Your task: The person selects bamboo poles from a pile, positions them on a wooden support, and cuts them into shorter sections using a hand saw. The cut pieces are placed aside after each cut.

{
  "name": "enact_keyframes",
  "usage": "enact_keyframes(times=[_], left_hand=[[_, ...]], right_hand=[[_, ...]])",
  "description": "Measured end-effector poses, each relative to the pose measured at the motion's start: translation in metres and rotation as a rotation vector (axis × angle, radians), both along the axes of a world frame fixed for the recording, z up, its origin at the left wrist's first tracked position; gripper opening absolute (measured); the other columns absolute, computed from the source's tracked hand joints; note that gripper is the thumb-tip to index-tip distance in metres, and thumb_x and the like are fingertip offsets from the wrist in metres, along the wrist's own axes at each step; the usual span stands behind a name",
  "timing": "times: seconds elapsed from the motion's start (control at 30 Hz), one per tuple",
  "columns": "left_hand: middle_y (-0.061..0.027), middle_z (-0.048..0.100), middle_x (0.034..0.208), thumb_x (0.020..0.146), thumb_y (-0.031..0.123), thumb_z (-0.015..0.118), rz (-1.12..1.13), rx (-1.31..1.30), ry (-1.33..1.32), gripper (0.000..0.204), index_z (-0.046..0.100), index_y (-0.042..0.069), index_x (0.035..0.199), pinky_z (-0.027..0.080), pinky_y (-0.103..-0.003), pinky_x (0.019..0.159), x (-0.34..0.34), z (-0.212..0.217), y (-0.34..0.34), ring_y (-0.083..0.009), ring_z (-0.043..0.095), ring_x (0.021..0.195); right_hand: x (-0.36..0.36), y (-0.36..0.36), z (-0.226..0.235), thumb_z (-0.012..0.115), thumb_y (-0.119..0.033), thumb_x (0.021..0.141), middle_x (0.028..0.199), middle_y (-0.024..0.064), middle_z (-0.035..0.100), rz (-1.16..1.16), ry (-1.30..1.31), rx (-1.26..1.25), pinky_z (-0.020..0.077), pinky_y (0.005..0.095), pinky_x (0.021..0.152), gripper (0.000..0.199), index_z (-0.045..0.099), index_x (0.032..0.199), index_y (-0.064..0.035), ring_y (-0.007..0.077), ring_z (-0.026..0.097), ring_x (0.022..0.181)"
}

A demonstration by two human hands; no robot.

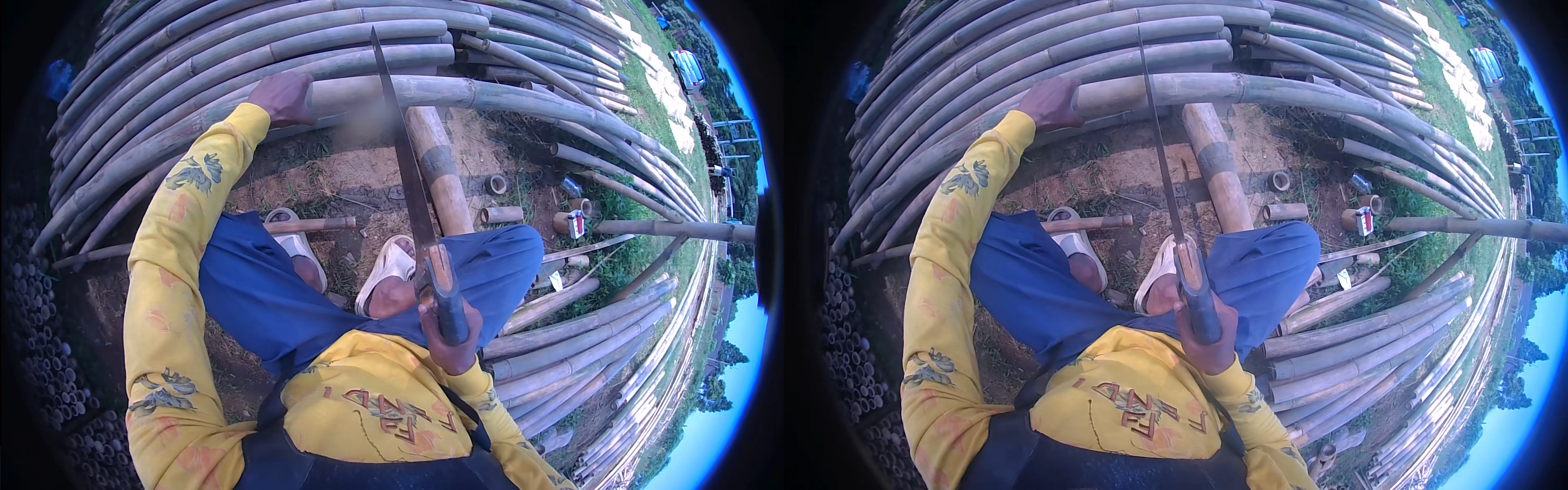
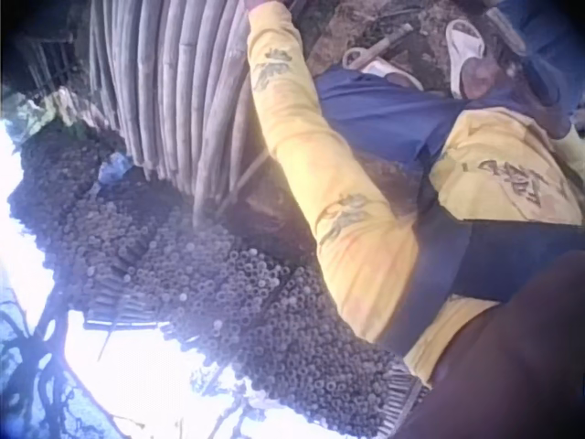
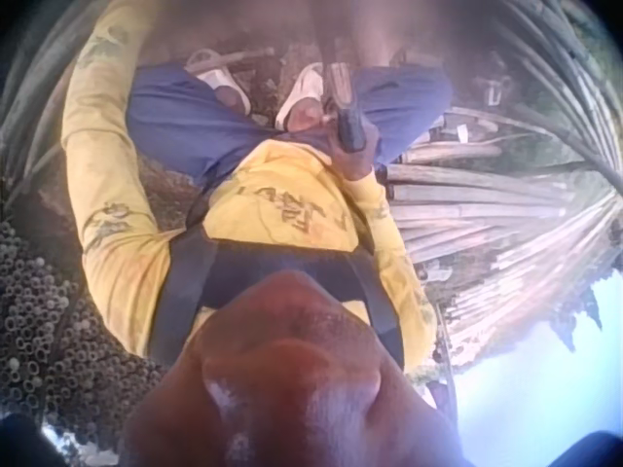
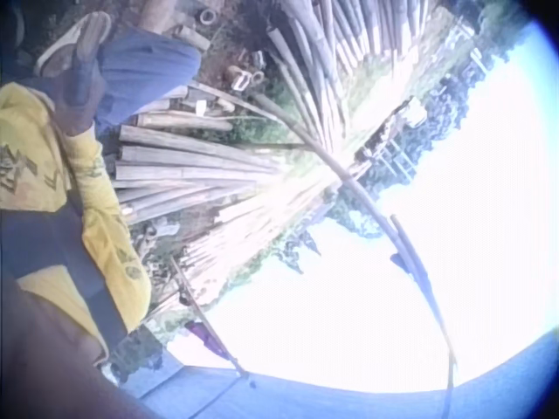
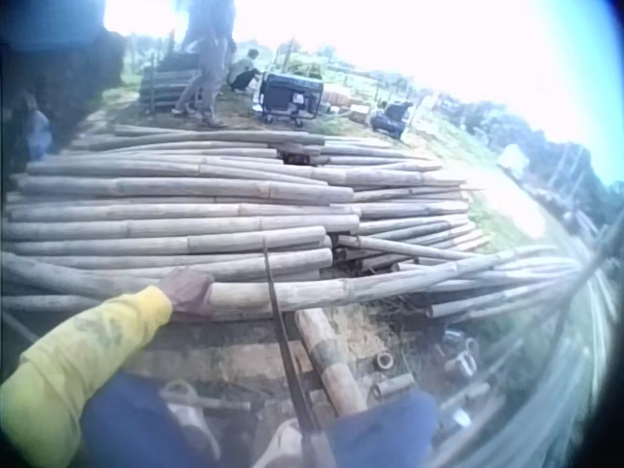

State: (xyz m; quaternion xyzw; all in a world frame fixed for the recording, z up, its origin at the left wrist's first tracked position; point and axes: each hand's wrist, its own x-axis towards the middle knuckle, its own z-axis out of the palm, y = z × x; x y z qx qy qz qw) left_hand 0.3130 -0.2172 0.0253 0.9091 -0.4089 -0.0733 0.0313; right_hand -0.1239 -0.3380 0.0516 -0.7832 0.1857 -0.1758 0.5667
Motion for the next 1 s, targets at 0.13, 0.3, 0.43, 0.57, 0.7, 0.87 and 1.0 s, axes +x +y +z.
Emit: enact_keyframes(times=[0.13,0.3,0.43,0.57,0.7,0.87,1.0], left_hand=[[-0.0256,0.072,0.103,0.067,0.041,0.079,-0.021,-0.066,-0.026,0.055,0.07,-0.001,0.102,0.055,-0.05,0.091,-0.006,0.011,-0.013,-0.0414,0.069,0.101],[-0.0253,0.072,0.103,0.066,0.041,0.079,-0.007,-0.035,-0.014,0.056,0.07,0.0,0.104,0.056,-0.05,0.091,0.009,0.0,0.004,-0.0418,0.069,0.101],[-0.0254,0.072,0.105,0.067,0.04,0.08,-0.008,-0.021,-0.011,0.057,0.071,0.001,0.107,0.056,-0.05,0.091,0.0,0.0,-0.002,-0.042,0.069,0.101],[-0.0265,0.072,0.105,0.068,0.04,0.08,-0.014,-0.063,-0.026,0.058,0.07,0.0,0.108,0.055,-0.05,0.091,0.011,-0.002,-0.008,-0.0419,0.069,0.101],[-0.0278,0.071,0.107,0.068,0.039,0.08,0.017,0.009,-0.005,0.061,0.068,-0.001,0.114,0.054,-0.05,0.093,0.008,0.002,0.001,-0.0425,0.068,0.105],[-0.0287,0.07,0.11,0.067,0.036,0.08,0.019,0.032,0.026,0.071,0.064,-0.001,0.125,0.053,-0.05,0.095,0.002,0.009,-0.007,-0.0439,0.067,0.107],[-0.0279,0.071,0.108,0.068,0.038,0.08,0.008,-0.006,0.001,0.066,0.066,-0.001,0.12,0.053,-0.05,0.095,0.011,0.003,-0.01,-0.0437,0.067,0.105]], right_hand=[[0.101,-0.033,-0.024,0.074,-0.004,0.09,0.073,0.0008,0.057,-0.054,0.035,0.208,0.0444,0.0275,0.06,0.012,0.063,0.092,-0.0006,0.0075,0.049,0.065],[0.015,-0.007,-0.012,0.069,0.0,0.09,0.094,0.0061,0.071,0.026,-0.087,-0.048,0.0527,0.0287,0.08,0.028,0.068,0.118,0.0006,0.0138,0.067,0.084],[-0.001,-0.011,-0.009,0.069,0.001,0.09,0.094,0.0085,0.071,0.03,0.04,0.054,0.0529,0.0295,0.082,0.029,0.067,0.119,0.0012,0.0152,0.068,0.085],[0.08,-0.031,-0.032,0.073,-0.003,0.09,0.074,0.0036,0.06,-0.018,0.004,0.111,0.0472,0.027,0.064,0.013,0.065,0.098,0.0003,0.0081,0.051,0.068],[0.019,-0.005,-0.007,0.072,-0.002,0.09,0.08,0.006,0.068,0.053,0.049,-0.029,0.0508,0.0283,0.067,0.019,0.068,0.109,0.0001,0.0095,0.061,0.069],[0.017,-0.02,-0.007,0.073,-0.002,0.089,0.083,0.0052,0.07,-0.003,0.02,0.064,0.0509,0.0271,0.068,0.027,0.069,0.115,-0.0001,0.0089,0.061,0.071],[0.11,-0.039,-0.027,0.075,-0.005,0.089,0.076,0.0026,0.063,-0.002,0.023,0.075,0.048,0.0277,0.064,0.018,0.068,0.104,0.0007,0.0075,0.053,0.068]])
